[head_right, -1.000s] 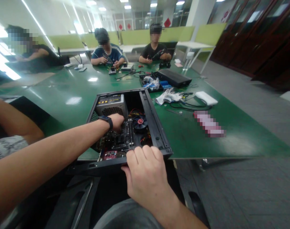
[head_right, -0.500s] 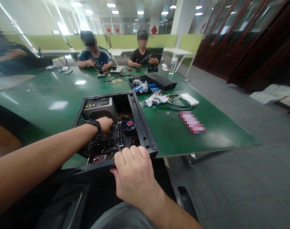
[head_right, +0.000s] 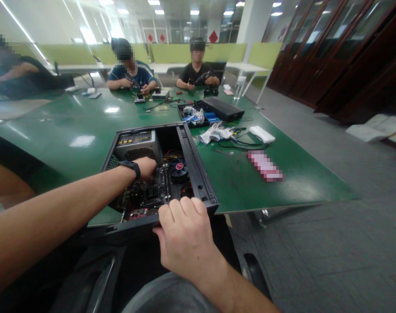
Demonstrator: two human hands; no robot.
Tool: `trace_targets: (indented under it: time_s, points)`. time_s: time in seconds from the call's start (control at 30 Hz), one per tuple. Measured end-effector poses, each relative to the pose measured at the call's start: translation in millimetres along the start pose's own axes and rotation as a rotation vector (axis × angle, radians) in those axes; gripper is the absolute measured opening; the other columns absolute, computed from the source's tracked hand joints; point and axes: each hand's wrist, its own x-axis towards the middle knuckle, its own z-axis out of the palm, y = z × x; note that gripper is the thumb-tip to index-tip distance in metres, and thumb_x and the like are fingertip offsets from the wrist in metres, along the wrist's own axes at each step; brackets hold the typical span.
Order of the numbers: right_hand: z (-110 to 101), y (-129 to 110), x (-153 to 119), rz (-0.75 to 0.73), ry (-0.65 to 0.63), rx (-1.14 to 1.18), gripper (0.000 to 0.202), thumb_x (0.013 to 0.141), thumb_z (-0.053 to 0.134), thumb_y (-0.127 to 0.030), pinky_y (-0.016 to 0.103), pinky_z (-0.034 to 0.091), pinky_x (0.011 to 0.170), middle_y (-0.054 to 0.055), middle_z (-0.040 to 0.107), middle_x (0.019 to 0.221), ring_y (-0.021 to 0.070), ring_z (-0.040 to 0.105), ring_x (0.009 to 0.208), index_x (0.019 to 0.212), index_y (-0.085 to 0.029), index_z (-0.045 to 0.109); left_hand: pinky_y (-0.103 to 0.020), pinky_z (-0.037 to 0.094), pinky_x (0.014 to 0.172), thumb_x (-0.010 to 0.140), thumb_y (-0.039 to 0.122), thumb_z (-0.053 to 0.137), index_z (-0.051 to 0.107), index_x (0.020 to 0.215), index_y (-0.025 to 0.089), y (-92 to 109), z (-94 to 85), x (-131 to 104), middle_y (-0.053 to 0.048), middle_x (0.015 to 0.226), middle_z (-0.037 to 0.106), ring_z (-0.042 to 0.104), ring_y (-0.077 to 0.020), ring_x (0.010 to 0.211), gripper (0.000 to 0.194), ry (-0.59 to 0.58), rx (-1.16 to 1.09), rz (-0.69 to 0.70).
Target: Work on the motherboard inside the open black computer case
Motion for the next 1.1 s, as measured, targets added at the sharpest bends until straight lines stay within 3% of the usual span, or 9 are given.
trace_targets:
  time_s: [0.27,0.53,1.1]
  points:
    - [3.4,1.2,-0.5,-0.006,0.032,-0.027,0.017,0.089,0.06,-0.036,0.041,0.03,0.08,0.004,0.055,0.085,0.0227,0.042,0.084,0.097,-0.02,0.06,-0.024,0.056,0.079,0.06,0.025,0.084,0.078,0.105,0.011,-1.3,-2.9,0.8,-0.017,0.108,0.076,0.072,-0.0256,0.096,0.047,-0.031,-0.011,-0.011]
    - [4.1,2.0,0.2,-0.014,0.036,-0.055,0.018,0.089,0.058,-0.036,0.042,0.03,0.08,0.005,0.056,0.085,0.0232,0.043,0.084,0.097,-0.02,0.061,-0.025,0.055,0.087,0.049,0.026,0.092,0.077,0.109,0.014,2.1,-6.5,-3.9,-0.016,0.112,0.075,0.07,-0.0285,0.106,0.063,-0.036,0.017,-0.033]
    - [5.4,2.9,-0.9,-0.021,0.033,-0.061,0.017,0.091,0.057,-0.036,0.041,0.029,0.081,0.005,0.056,0.083,0.0227,0.043,0.083,0.096,-0.021,0.059,-0.027,0.056,0.088,0.06,0.027,0.087,0.076,0.112,0.011,1.9,-8.3,-5.5,-0.018,0.114,0.074,0.07,-0.0285,0.106,0.056,-0.061,0.003,-0.028]
